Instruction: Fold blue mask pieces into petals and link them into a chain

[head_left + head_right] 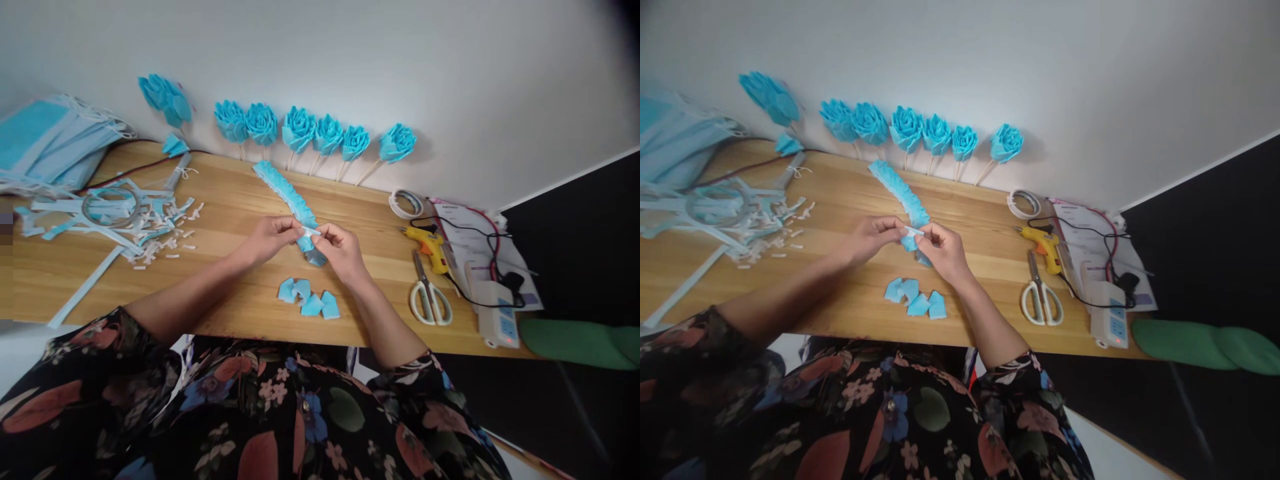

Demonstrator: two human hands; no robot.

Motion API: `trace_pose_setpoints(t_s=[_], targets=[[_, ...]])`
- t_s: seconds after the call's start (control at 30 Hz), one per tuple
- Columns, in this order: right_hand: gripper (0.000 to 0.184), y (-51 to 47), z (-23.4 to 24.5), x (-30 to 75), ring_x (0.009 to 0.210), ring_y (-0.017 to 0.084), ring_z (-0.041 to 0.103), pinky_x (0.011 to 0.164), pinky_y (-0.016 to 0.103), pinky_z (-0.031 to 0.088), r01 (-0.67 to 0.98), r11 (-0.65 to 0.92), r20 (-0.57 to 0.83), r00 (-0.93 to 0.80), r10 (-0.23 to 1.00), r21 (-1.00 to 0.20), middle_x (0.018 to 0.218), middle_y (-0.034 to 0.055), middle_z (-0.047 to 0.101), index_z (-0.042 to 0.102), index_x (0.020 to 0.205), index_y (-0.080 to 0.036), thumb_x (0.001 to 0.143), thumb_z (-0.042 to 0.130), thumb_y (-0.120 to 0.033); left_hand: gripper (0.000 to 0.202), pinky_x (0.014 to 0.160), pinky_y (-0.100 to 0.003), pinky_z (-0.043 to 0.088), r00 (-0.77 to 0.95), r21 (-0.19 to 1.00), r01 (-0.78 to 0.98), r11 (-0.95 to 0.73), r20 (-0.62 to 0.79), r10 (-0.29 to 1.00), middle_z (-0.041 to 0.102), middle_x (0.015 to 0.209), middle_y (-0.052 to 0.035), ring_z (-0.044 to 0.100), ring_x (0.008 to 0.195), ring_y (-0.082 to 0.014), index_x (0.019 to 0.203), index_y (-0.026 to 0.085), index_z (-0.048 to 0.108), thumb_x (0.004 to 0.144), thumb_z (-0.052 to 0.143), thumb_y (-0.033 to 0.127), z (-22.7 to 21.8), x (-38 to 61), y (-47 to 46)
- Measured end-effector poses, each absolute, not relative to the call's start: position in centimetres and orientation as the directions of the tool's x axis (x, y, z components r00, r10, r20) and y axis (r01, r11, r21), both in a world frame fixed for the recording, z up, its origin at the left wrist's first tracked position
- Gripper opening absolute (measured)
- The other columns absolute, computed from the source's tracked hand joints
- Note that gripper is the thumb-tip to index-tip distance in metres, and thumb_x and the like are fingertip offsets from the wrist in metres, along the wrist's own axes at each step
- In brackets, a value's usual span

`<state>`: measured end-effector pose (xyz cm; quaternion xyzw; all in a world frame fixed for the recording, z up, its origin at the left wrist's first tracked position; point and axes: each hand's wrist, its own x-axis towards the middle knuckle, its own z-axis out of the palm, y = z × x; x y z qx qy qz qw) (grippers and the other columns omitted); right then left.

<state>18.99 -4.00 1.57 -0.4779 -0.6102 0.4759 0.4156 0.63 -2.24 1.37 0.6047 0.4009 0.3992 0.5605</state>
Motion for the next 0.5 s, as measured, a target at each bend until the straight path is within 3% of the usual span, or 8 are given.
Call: trace_pose_setpoints(t_s=[0.23,0.5], targets=[[0.021,-3.92,1.74,19.13,0.057,0.011,0.047,0.054,0.024,0.039,0.153,0.064,0.030,-0.217,0.976,-0.986,0.062,-0.0028,0.054,0.065,0.078,-0.020,0.078,0.065,-0.041,0.026,0.066,-0.027,0.044,0.330,1.000,0.016,-0.026,0.019,0.944,0.061,0.066,0.0003,0.054,0.063,-0.0123,0.071,0.016,0.064,0.077,0.067,0.042,1.15,0.51,-1.95],[0.026,-3.68,1.63,19.49,0.063,0.012,0.057,0.060,0.025,0.047,0.100,0.024,-0.003,-0.267,0.964,-0.995,0.069,0.0005,0.065,0.068,0.077,-0.020,0.081,0.066,-0.046,0.028,0.068,-0.028,0.046,0.349,0.997,0.043,-0.061,0.042,0.936,0.064,0.068,-0.0011,0.057,0.065,-0.0130,0.070,0.016,0.062,0.081,0.064,0.041,0.95,0.24,-1.71]])
